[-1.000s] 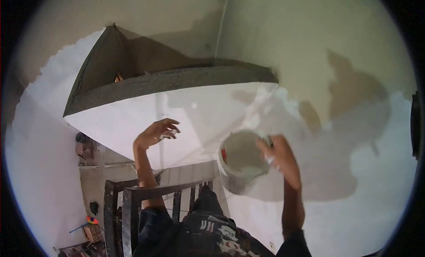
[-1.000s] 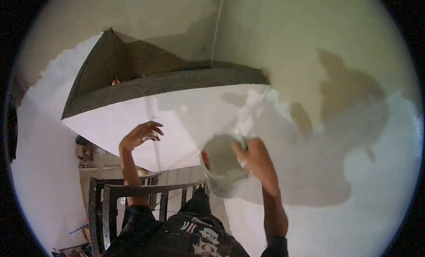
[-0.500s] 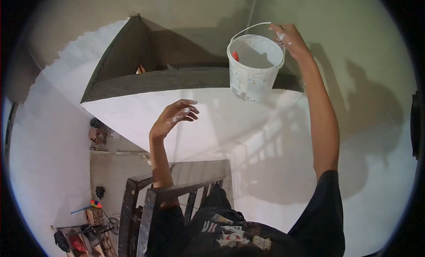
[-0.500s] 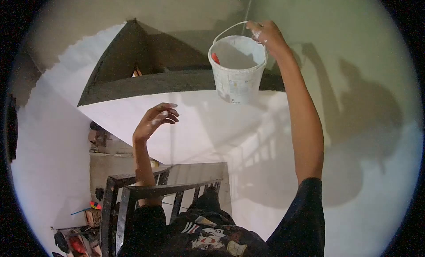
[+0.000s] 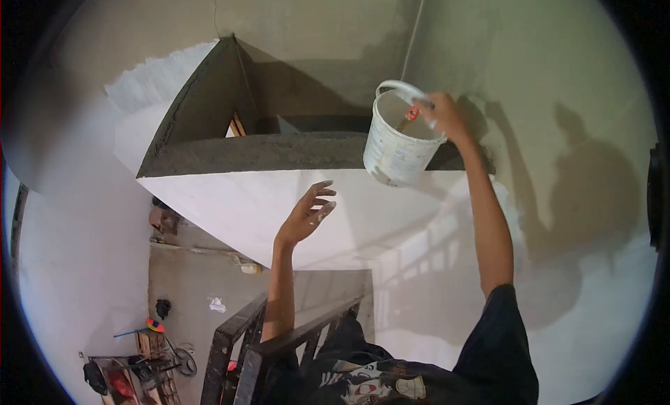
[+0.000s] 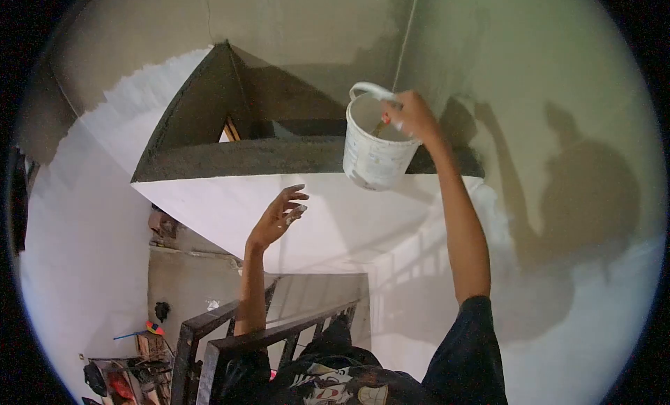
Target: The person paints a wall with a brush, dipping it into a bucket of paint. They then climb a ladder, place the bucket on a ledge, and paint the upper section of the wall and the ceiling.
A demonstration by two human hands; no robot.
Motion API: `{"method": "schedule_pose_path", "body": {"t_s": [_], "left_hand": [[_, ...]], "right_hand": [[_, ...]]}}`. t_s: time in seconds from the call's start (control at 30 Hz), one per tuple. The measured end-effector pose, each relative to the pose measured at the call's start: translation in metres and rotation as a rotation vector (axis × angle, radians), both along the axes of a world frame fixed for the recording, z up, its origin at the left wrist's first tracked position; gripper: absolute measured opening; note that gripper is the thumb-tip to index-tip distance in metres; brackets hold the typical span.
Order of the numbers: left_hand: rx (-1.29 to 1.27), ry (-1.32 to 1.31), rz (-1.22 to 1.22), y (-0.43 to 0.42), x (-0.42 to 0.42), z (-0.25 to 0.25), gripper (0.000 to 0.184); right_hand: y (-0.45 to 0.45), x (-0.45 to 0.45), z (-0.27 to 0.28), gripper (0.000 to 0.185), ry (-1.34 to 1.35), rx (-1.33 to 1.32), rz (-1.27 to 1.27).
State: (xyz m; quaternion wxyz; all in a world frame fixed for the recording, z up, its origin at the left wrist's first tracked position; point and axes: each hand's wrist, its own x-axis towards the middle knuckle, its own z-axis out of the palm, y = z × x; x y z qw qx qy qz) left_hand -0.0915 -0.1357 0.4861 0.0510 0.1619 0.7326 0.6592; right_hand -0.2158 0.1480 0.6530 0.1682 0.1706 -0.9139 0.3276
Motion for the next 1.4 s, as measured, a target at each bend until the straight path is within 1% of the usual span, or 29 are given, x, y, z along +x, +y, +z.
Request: {"method": "schedule_pose_path", "body": {"t_s": [0.03, 0.1, 0.17, 0.2, 0.23, 0.27, 0.33, 0.43, 0.5, 0.6, 0.67, 0.7, 0.73, 0.8, 0.83, 0.9, 0.93, 0.97, 1.07, 1.13, 1.17, 1.23, 1.27, 1.3, 1.33, 1.4], "left_hand": [[0.024, -0.012, 0.006, 0.0, -0.002, -0.006, 0.052], [0.08, -0.003, -0.018, 0.001, -0.005, -0.01, 0.061], [0.164, 0.044, -0.066, 0.005, -0.007, -0.008, 0.07], [0.146, 0.021, -0.093, 0.007, -0.006, -0.003, 0.072], [0.129, 0.001, -0.123, 0.009, -0.007, 0.005, 0.074], [0.112, -0.02, -0.155, 0.012, -0.009, 0.01, 0.076], [0.12, -0.038, -0.201, 0.014, -0.015, -0.006, 0.077], [0.156, -0.069, -0.261, 0.017, -0.021, -0.016, 0.079], [0.21, -0.046, -0.319, 0.018, -0.021, -0.019, 0.079], [-0.023, -0.192, -0.505, 0.025, -0.019, 0.026, 0.086], [-0.219, 0.024, -0.403, 0.035, -0.033, 0.012, 0.09], [-0.317, 0.134, -0.352, 0.04, -0.035, 0.015, 0.092], [-0.364, 0.131, -0.342, 0.044, -0.035, 0.018, 0.092], [-0.453, 0.132, -0.302, 0.05, -0.035, 0.028, 0.091], [-0.406, 0.287, -0.256, 0.053, -0.041, 0.031, 0.088], [-0.52, 0.512, -0.049, 0.052, -0.049, 0.041, 0.088], [-0.577, 0.619, 0.053, 0.053, -0.048, 0.054, 0.088], [-0.517, 0.451, 0.023, 0.051, -0.043, 0.065, 0.082], [-0.462, 0.649, 0.019, 0.055, -0.041, 0.074, 0.076], [-0.536, 0.671, -0.048, 0.057, -0.043, 0.063, 0.075], [-0.571, 0.682, -0.082, 0.057, -0.044, 0.055, 0.074], [-0.606, 0.609, -0.134, 0.057, -0.041, 0.036, 0.074], [-0.623, 0.576, -0.158, 0.055, -0.039, 0.025, 0.075], [-0.681, 0.472, -0.16, 0.053, -0.035, 0.016, 0.07], [-0.717, 0.449, -0.172, 0.051, -0.036, -0.001, 0.068], [-0.79, 0.403, -0.195, 0.042, -0.047, -0.036, 0.066]], "right_hand": [[-0.01, 0.016, -0.004, 0.032, 0.05, 0.06, 0.043], [-0.014, 0.027, -0.034, 0.025, 0.086, 0.276, 0.094], [-0.019, 0.038, -0.055, 0.022, 0.302, 0.337, 0.063], [-0.019, 0.044, -0.066, 0.021, 0.405, 0.366, 0.047], [-0.02, 0.046, -0.073, 0.028, 0.371, 0.31, 0.02], [-0.019, 0.047, -0.075, 0.031, 0.385, 0.325, -0.038], [-0.027, 0.054, -0.077, 0.037, 0.401, 0.342, -0.166], [-0.024, 0.039, -0.101, 0.048, 0.371, 0.33, -0.189], [-0.02, 0.033, -0.106, 0.05, 0.365, 0.275, -0.158], [-0.002, 0.022, -0.111, 0.052, 0.343, 0.223, -0.04], [0.009, 0.01, -0.11, 0.054, 0.348, 0.217, 0.046], [0.013, 0.005, -0.107, 0.054, 0.354, 0.216, 0.083], [0.017, 0.003, -0.107, 0.054, 0.357, 0.216, 0.125], [0.02, 0.001, -0.109, 0.059, 0.319, 0.271, 0.108], [0.021, -0.005, -0.105, 0.062, 0.312, 0.301, 0.108], [0.025, -0.003, -0.105, 0.066, 0.312, 0.31, 0.122], [0.027, 0.0, -0.105, 0.068, 0.306, 0.313, 0.127], [0.031, 0.003, -0.104, 0.068, 0.246, 0.339, 0.135], [0.034, 0.014, -0.078, 0.065, 0.108, 0.433, 0.149], [0.029, 0.021, -0.064, 0.06, 0.047, 0.523, 0.146], [0.031, 0.015, -0.066, 0.058, 0.019, 0.531, 0.145], [0.035, 0.0, -0.072, 0.054, -0.03, 0.547, 0.142], [0.037, -0.002, -0.072, 0.049, -0.001, 0.523, 0.173], [0.037, -0.004, -0.069, 0.045, 0.03, 0.499, 0.206], [0.039, -0.005, -0.068, 0.041, 0.057, 0.474, 0.239], [0.044, -0.016, -0.067, 0.038, 0.093, 0.525, 0.277]]}}
